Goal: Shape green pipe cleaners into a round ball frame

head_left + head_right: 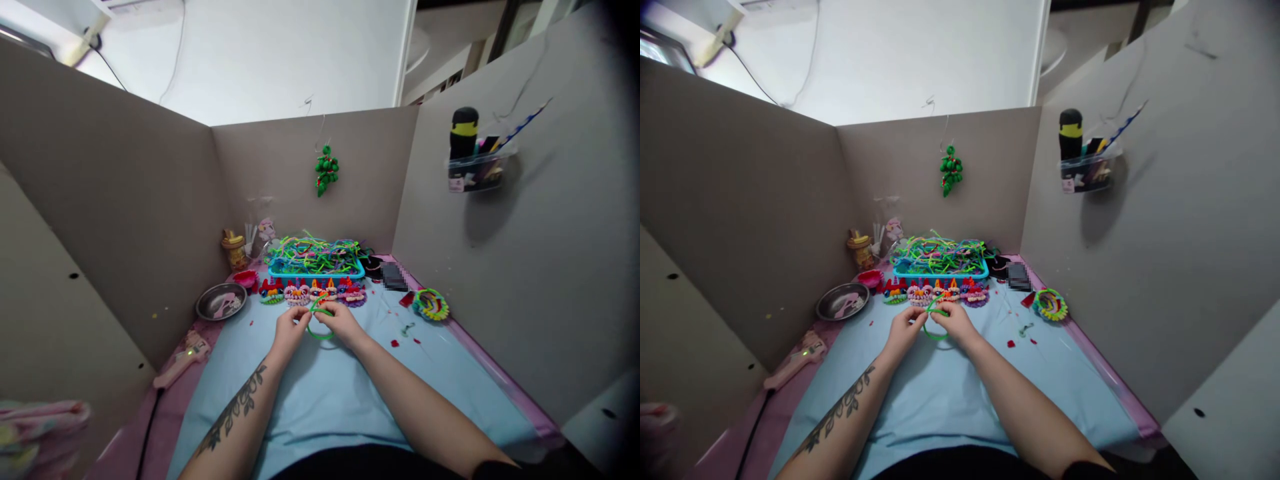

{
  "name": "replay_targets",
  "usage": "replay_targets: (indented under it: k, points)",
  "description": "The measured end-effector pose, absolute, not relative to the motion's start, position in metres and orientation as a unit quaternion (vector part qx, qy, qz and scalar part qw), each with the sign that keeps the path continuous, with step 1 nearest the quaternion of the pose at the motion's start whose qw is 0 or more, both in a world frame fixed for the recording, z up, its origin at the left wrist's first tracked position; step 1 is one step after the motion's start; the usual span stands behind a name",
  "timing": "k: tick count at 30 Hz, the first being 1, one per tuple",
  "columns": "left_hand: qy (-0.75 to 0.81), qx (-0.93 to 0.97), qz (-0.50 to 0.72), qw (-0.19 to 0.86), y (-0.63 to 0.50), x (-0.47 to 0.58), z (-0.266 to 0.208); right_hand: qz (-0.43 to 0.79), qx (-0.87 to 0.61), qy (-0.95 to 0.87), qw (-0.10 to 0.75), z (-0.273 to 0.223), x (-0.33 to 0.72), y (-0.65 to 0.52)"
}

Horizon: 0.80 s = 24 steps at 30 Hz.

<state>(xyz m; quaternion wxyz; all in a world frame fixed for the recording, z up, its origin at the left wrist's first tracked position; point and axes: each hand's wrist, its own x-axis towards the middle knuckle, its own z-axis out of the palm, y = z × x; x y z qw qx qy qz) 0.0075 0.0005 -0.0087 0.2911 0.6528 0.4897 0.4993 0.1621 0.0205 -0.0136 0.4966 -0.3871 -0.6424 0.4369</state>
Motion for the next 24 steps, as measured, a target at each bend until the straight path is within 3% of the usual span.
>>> replay_targets:
  k: [6,17,24]
  points:
    - [0.486,0.650,0.495,0.309,0.002,0.008,-0.009,0.472,-0.390,-0.599,0.516,-0.014,0.162,0.022]
    - [0.485,0.665,0.476,0.308,0.001,0.011,-0.011,0.414,-0.401,-0.638,0.510,-0.021,0.166,0.027]
    - [0.430,0.674,0.449,0.398,0.002,0.007,-0.006,0.474,-0.399,-0.611,0.493,-0.018,0.172,0.030]
